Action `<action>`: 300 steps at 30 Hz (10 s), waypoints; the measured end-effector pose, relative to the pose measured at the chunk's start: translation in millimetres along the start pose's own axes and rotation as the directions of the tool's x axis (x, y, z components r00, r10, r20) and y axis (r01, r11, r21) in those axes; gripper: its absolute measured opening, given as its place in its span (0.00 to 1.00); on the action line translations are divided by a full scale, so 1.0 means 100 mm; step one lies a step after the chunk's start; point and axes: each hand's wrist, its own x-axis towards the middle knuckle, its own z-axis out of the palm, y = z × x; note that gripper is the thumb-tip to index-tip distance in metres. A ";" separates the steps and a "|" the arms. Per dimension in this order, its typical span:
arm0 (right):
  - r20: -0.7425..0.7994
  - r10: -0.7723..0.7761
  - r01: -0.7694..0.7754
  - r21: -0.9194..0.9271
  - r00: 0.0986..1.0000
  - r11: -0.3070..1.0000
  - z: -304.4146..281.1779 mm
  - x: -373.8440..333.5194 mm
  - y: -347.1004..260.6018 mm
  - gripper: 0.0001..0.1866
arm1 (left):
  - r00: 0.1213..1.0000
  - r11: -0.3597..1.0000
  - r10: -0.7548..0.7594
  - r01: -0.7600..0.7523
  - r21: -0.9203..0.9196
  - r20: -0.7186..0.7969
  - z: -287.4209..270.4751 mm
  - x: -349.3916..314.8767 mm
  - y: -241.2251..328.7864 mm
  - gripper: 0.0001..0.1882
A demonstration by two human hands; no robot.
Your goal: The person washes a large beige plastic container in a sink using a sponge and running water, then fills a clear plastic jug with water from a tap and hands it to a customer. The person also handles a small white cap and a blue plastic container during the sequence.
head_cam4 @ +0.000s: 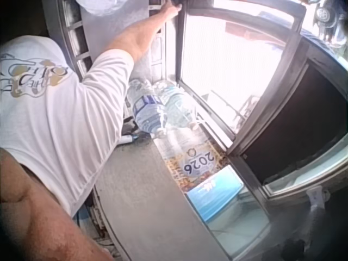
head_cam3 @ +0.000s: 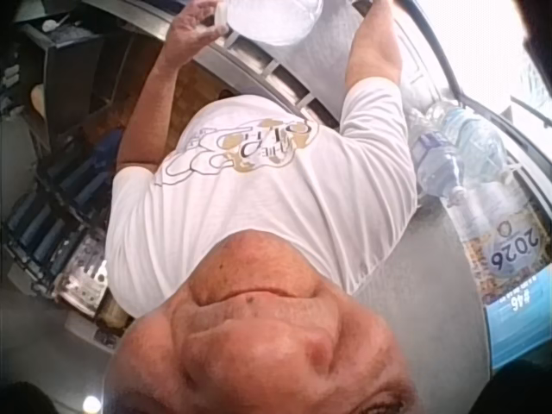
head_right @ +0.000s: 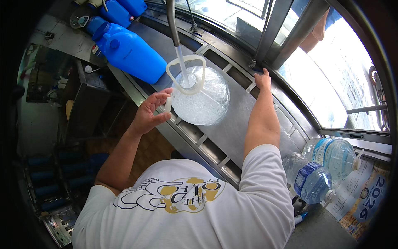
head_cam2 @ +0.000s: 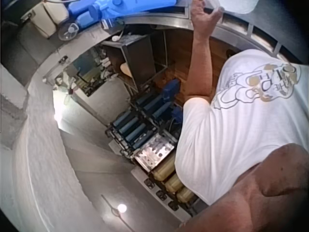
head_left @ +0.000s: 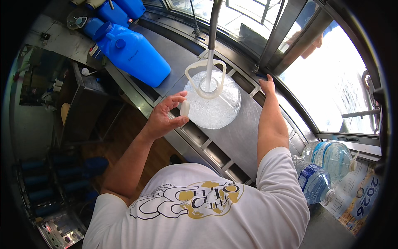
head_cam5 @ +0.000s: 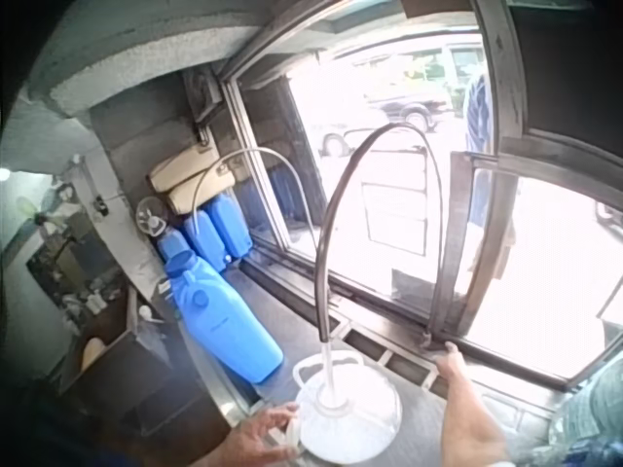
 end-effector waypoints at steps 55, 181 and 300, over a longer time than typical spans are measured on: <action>-0.030 0.073 -0.069 0.125 0.997 0.990 0.04 0.15 -0.01 0.41 | 0.999 0.988 0.036 -0.032 0.152 -0.024 0.07 0.02 -0.02 0.24; -0.034 0.055 -0.054 0.046 0.998 0.998 0.12 -0.10 0.23 0.41 | 0.957 0.962 0.230 -0.198 0.186 -0.174 -0.13 0.12 0.31 0.30; 0.555 -0.350 0.655 -0.662 0.755 0.365 -1.44 -3.27 -3.22 0.29 | 0.813 0.966 0.064 -0.196 0.168 0.579 -0.54 0.99 -1.87 0.78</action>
